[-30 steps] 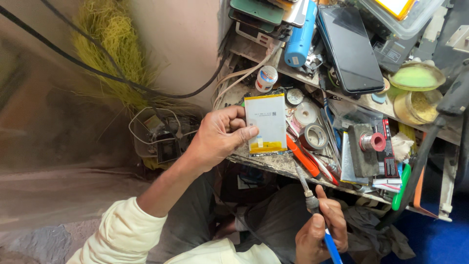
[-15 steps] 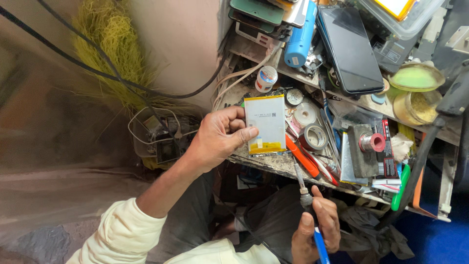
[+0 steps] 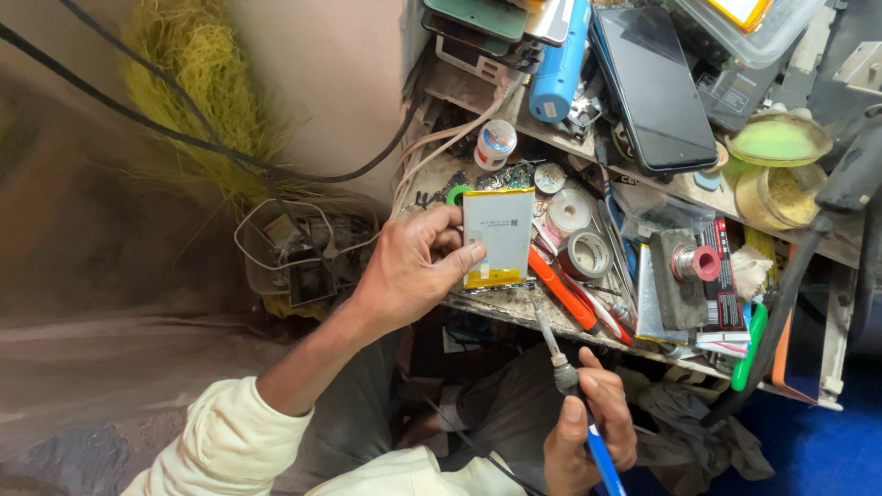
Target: The person uses a soldering iron to heat and manipulate the connector area of a rectangular lithium-ion battery. They then peel back the battery's protective label and apply a small piece of yellow tape to the connector.
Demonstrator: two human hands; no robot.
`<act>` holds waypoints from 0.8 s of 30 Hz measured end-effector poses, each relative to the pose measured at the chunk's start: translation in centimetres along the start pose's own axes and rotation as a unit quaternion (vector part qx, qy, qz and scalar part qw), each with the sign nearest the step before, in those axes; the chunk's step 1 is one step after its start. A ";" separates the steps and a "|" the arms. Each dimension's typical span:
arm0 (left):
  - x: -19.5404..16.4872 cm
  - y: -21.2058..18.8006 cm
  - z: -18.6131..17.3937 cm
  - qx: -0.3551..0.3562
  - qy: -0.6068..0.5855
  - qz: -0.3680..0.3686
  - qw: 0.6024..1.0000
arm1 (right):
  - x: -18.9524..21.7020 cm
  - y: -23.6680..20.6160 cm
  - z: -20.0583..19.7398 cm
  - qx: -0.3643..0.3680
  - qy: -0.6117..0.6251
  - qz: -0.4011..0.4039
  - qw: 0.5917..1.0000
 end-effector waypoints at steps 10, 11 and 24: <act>-0.3 -0.3 0.5 0.012 0.074 0.058 0.996 | 0.0 2.1 0.7 0.039 -0.021 0.030 0.999; -0.3 -0.3 0.5 0.010 0.073 0.057 0.996 | 0.1 2.3 0.7 0.042 -0.027 0.030 0.998; -0.1 -0.1 0.4 0.003 0.105 0.053 0.993 | 0.7 2.5 1.3 0.060 -0.073 0.029 0.995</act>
Point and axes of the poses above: each hand's wrist, its own y-axis towards the middle knuckle, its own z-axis out of the palm, x = y × z, the point moved 3 cm from there along y, towards the middle knuckle, and after that the axes turned 9 degrees about -x, right-handed, at the moved point
